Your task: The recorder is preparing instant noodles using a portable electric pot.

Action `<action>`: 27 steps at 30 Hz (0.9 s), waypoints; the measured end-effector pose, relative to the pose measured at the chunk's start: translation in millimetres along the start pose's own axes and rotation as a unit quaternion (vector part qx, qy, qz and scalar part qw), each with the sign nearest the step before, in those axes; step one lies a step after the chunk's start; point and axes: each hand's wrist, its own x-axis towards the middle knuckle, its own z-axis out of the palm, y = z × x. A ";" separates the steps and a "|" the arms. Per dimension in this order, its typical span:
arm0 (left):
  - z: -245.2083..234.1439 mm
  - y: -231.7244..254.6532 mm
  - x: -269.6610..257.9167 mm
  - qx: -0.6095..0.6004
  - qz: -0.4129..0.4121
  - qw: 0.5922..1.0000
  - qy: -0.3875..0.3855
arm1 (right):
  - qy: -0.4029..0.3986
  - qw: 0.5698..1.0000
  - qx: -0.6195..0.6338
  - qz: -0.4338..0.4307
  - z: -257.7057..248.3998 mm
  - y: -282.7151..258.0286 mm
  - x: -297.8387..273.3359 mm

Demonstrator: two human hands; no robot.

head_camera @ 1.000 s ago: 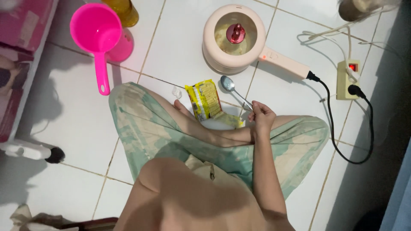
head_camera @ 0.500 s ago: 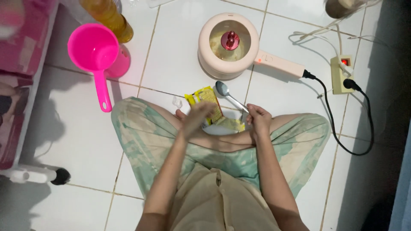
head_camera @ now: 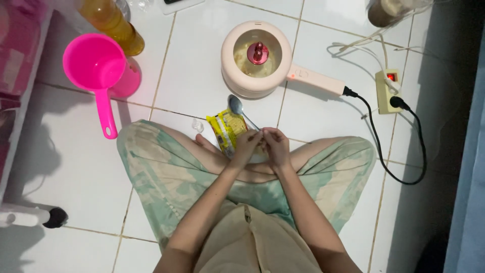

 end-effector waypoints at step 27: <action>-60.3 11.0 15.5 -0.098 -0.001 0.995 -0.016 | 0.352 0.877 -0.185 -0.270 -216.5 -171.5 59.4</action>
